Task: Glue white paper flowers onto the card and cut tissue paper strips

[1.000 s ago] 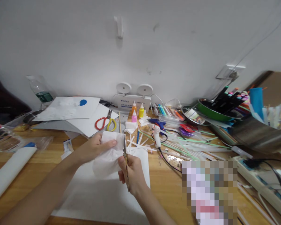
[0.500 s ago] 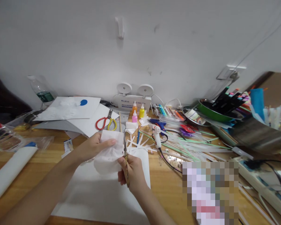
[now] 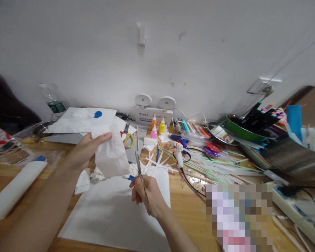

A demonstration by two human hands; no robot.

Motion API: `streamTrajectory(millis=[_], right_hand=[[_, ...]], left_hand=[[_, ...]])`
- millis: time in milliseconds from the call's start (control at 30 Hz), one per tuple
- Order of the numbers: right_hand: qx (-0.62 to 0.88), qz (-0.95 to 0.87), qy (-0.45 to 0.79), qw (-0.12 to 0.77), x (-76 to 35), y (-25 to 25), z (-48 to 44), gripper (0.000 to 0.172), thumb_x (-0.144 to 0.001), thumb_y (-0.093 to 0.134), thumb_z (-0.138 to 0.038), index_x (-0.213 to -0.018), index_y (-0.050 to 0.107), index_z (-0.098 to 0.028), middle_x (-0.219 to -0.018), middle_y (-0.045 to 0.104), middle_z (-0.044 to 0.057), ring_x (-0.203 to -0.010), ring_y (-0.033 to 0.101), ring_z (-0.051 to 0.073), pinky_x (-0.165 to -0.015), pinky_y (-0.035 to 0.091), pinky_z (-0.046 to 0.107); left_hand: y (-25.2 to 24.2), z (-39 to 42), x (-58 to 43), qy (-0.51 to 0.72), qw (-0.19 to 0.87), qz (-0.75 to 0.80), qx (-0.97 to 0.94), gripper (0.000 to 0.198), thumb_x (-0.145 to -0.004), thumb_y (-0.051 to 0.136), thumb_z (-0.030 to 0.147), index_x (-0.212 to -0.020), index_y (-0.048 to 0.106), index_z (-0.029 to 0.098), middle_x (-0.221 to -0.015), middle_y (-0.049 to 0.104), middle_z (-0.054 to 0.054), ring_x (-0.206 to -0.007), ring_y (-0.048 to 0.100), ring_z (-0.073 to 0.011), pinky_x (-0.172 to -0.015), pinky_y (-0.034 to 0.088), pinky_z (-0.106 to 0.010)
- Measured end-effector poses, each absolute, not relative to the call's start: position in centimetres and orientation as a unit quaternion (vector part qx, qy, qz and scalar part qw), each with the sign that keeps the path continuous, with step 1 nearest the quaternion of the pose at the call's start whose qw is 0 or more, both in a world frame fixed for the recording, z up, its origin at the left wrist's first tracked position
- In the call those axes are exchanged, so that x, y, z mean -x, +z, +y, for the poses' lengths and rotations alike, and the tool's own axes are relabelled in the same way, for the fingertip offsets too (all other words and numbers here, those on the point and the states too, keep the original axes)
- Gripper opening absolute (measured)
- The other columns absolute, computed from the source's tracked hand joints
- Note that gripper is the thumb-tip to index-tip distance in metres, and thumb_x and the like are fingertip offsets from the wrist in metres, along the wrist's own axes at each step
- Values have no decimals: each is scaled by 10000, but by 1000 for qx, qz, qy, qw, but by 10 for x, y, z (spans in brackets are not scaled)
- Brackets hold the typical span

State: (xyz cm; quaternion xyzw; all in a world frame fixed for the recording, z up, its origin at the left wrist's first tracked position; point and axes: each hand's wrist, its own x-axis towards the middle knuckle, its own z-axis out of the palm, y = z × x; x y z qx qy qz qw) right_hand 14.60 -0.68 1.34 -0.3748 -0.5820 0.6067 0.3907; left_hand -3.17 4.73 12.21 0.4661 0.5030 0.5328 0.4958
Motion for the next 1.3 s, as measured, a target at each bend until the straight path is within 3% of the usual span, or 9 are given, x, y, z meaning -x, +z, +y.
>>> streamTrajectory(millis=[233,433,1300], right_hand=[[359,-627,600,344,-146,10,-11,540,-799,290,-605,-792,507,-111,-523,497,10,-434,419,85,-438,342,213],[374,-642,590,317,-145,12,-12,542,-796,290,-608,-811,508,-111,-538,497,10,-455,428,91,-459,353,220],[402,-633,567,341,-143,14,-14,545,-766,341,-627,-765,516,-110,-493,458,-9,-434,413,88,-427,322,206]], left_hand=[[133,49,26,603,511,491,-367,183,-593,666,232,-733,639,116,-645,676,-52,-621,629,-174,-538,483,-201],[128,52,30,604,517,480,-371,189,-577,689,265,-691,643,121,-635,676,-64,-596,628,-178,-513,488,-203],[112,55,28,593,513,470,-404,265,-608,668,322,-766,622,114,-692,652,-54,-636,605,-174,-538,454,-228]])
